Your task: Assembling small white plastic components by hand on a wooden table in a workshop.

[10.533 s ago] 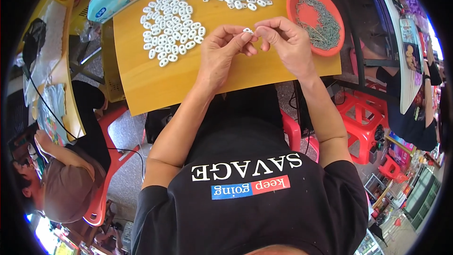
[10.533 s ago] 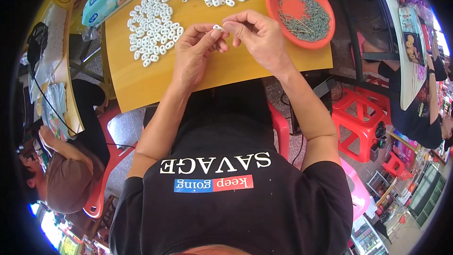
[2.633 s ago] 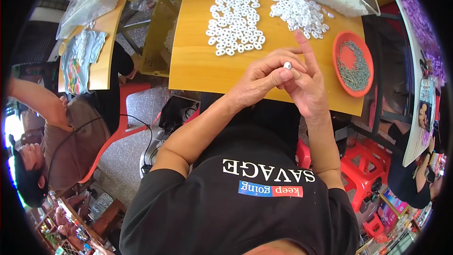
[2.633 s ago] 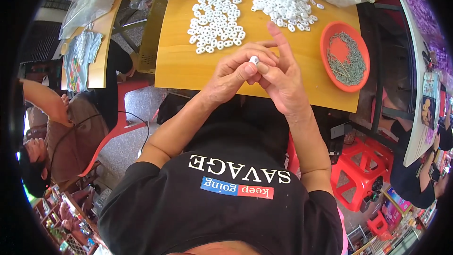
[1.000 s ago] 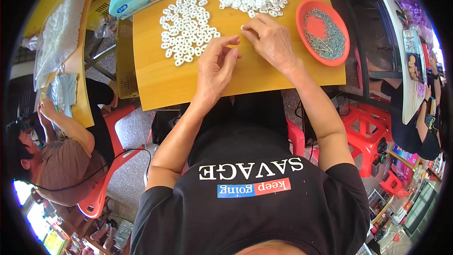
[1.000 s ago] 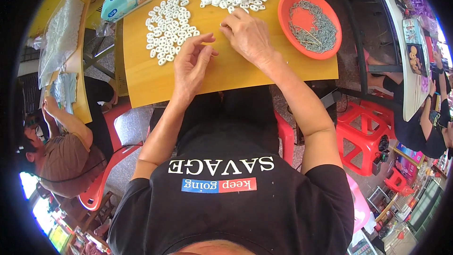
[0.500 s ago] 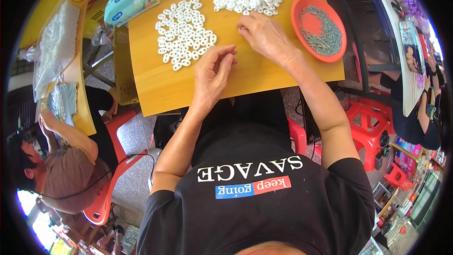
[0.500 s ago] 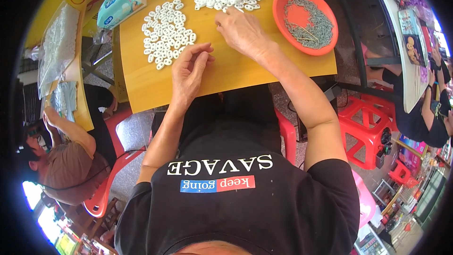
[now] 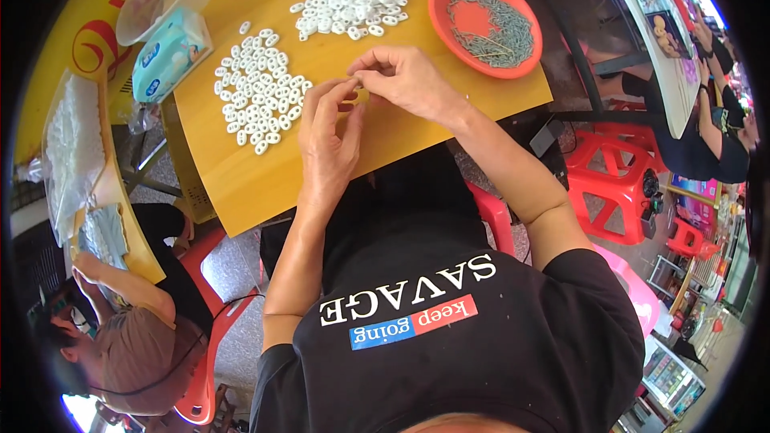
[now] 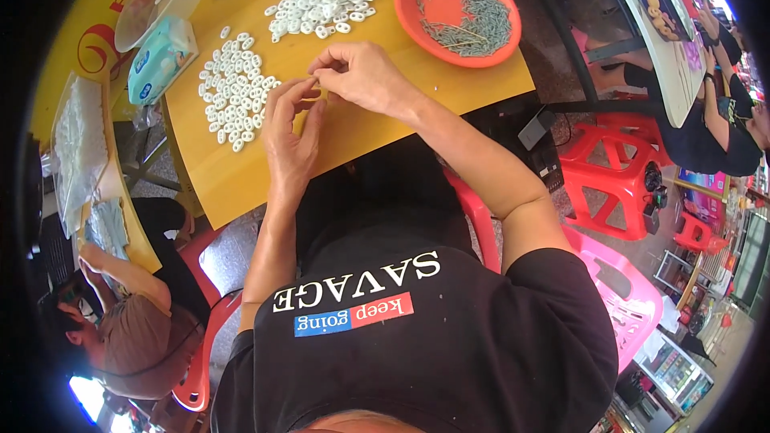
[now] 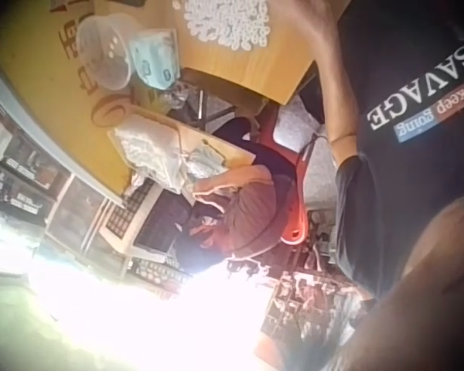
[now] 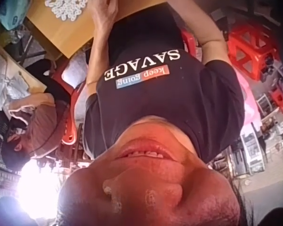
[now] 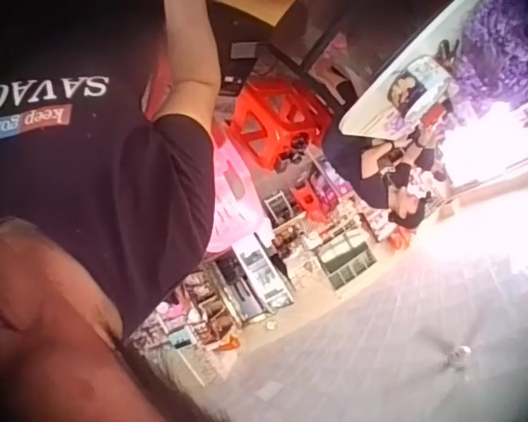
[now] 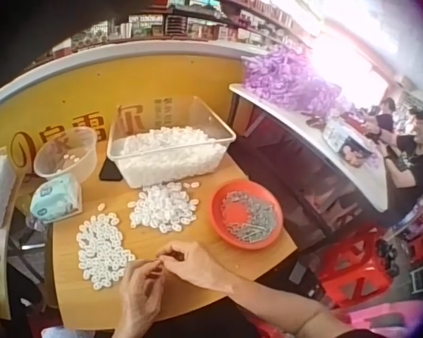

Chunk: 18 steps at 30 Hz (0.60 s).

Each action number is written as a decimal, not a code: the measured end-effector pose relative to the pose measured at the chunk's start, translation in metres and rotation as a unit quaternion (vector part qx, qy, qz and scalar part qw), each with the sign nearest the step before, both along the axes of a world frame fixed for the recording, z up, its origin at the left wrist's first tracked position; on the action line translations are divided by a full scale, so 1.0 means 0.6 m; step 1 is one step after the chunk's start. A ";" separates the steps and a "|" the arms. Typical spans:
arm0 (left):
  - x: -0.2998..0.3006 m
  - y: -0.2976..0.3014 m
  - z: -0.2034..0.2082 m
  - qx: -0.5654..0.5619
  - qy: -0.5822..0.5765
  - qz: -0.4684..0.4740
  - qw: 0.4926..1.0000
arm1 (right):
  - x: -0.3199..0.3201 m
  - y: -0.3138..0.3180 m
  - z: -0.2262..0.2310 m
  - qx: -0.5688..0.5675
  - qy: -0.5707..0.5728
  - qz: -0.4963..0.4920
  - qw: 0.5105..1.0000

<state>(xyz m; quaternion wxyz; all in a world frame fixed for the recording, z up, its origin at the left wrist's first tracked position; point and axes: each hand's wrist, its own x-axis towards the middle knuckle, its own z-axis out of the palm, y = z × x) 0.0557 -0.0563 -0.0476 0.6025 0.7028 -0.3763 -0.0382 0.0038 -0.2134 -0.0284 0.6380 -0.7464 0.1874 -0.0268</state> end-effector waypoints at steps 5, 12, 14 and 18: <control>0.003 -0.010 -0.001 0.010 -0.088 0.000 0.996 | -0.034 0.002 0.005 0.166 -0.032 -0.026 0.985; -0.011 -0.026 -0.017 -0.058 0.044 -0.009 0.997 | -0.059 -0.002 0.018 0.238 -0.077 -0.027 0.968; -0.018 -0.032 -0.014 -0.076 0.171 -0.012 0.982 | -0.064 -0.009 0.020 0.210 -0.078 -0.021 0.974; -0.009 -0.034 -0.018 -0.108 0.259 -0.041 0.959 | -0.073 -0.098 0.040 -0.216 -0.079 -0.063 0.971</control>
